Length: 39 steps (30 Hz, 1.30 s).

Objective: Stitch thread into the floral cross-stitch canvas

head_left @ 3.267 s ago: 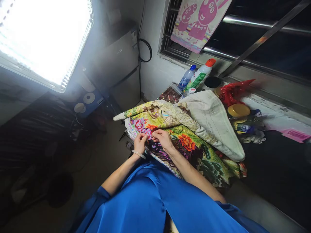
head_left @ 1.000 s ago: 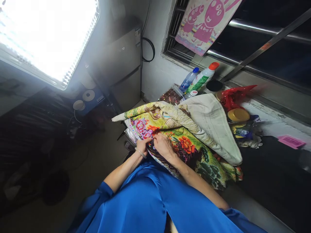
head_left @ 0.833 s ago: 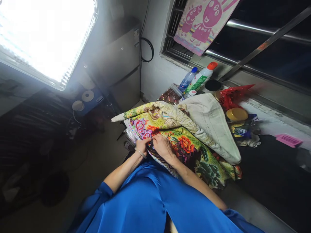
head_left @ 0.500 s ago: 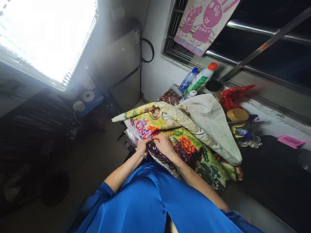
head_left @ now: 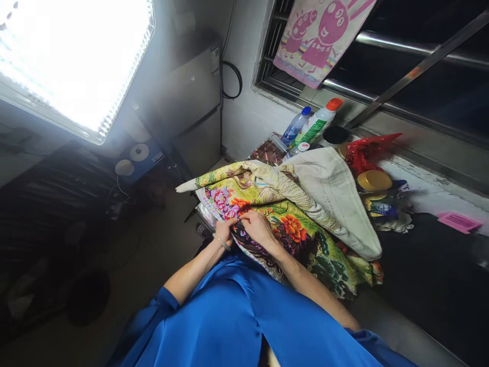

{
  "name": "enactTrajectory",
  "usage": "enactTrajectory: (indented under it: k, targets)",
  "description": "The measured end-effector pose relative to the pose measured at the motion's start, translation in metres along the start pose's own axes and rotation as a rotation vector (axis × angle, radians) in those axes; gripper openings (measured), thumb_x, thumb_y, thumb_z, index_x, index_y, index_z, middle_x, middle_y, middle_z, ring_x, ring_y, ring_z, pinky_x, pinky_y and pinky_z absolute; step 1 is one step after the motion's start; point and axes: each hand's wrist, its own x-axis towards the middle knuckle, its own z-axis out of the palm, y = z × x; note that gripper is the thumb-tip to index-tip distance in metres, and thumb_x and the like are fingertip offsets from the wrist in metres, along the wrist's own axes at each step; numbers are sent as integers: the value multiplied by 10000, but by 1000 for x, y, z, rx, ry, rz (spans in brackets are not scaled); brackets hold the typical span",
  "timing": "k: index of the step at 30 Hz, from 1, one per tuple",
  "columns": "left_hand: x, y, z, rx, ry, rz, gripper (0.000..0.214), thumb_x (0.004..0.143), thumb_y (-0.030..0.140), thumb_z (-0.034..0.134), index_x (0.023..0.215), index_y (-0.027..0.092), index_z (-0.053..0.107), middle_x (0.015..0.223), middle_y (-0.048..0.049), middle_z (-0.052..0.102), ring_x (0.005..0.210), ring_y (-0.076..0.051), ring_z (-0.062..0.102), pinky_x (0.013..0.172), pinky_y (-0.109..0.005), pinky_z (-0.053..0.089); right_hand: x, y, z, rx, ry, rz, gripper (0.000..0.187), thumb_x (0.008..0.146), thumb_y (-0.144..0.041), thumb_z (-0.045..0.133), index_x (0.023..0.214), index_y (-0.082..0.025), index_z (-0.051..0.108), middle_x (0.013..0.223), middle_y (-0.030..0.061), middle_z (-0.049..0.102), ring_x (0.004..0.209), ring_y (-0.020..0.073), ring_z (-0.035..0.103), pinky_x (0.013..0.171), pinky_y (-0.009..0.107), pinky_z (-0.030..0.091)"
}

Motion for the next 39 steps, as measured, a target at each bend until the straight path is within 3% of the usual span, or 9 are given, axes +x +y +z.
enactTrajectory:
  k: [13, 18, 21, 25, 28, 30, 32, 35, 39]
  targets:
    - [-1, 0, 0, -7, -14, 30, 388, 300, 152, 811, 645, 154, 633, 556, -5, 644, 684, -230, 654, 715, -357, 499, -2, -9, 0, -134, 4, -13, 296, 821, -130, 427, 846, -167, 719, 826, 101, 674, 777, 195, 612, 661, 272, 402]
    - [0, 1, 0, 24, -1, 29, 398, 289, 163, 819, 638, 151, 629, 539, -10, 634, 731, -254, 658, 725, -367, 495, 3, -3, 8, -58, 55, -39, 242, 832, -150, 449, 804, -173, 688, 787, 86, 655, 743, 186, 598, 662, 271, 413]
    - [1, 2, -5, 59, -4, 12, 386, 307, 174, 812, 638, 150, 616, 537, -10, 623, 718, -244, 644, 713, -357, 482, 4, 6, 13, 107, 145, -92, 190, 838, -217, 497, 939, -188, 656, 754, 47, 629, 709, 179, 582, 672, 281, 447]
    - [0, 8, -29, 136, -31, 8, 375, 381, 182, 759, 721, 148, 604, 599, -9, 625, 601, -164, 586, 663, -310, 457, -16, 21, 25, 233, 385, -156, 478, 777, -398, 619, 1202, -205, 517, 1004, 94, 592, 891, 234, 577, 786, 372, 483]
    - [-1, 14, -58, 277, -27, 150, 571, 438, 146, 712, 986, 212, 565, 733, -9, 654, 609, -154, 578, 665, -308, 451, -41, 28, 42, 128, 411, -203, 587, 698, -460, 691, 1188, -194, 506, 1173, 148, 506, 1060, 298, 522, 881, 447, 447]
    - [1, 16, -75, 494, -115, 373, 668, 499, 132, 687, 1131, 262, 519, 910, -43, 667, 779, -186, 604, 768, -329, 446, -51, 29, 53, 14, 371, -217, 574, 657, -464, 725, 1123, -187, 538, 1262, 177, 449, 1093, 334, 497, 887, 490, 427]
    - [7, 19, -83, 824, -199, 628, 571, 579, 141, 654, 1130, 261, 563, 982, -85, 649, 931, -232, 577, 861, -367, 411, -54, 27, 61, -76, 336, -219, 480, 666, -406, 727, 1061, -186, 563, 1323, 189, 410, 1137, 361, 462, 900, 527, 398]
    - [20, 23, -76, 1245, -257, 854, 340, 682, 158, 608, 995, 274, 673, 894, -106, 628, 933, -267, 557, 905, -429, 357, -51, 24, 64, -124, 309, -237, 251, 716, -222, 654, 958, -194, 597, 1321, 168, 445, 1174, 343, 434, 923, 521, 381]
    - [31, 37, -46, 1216, -344, 828, 250, 637, 141, 689, 836, 292, 712, 929, -123, 645, 1021, -285, 540, 984, -426, 266, -53, 24, 55, -36, 289, -263, 170, 729, -110, 541, 855, -201, 611, 1167, 133, 575, 1051, 262, 528, 873, 401, 438]
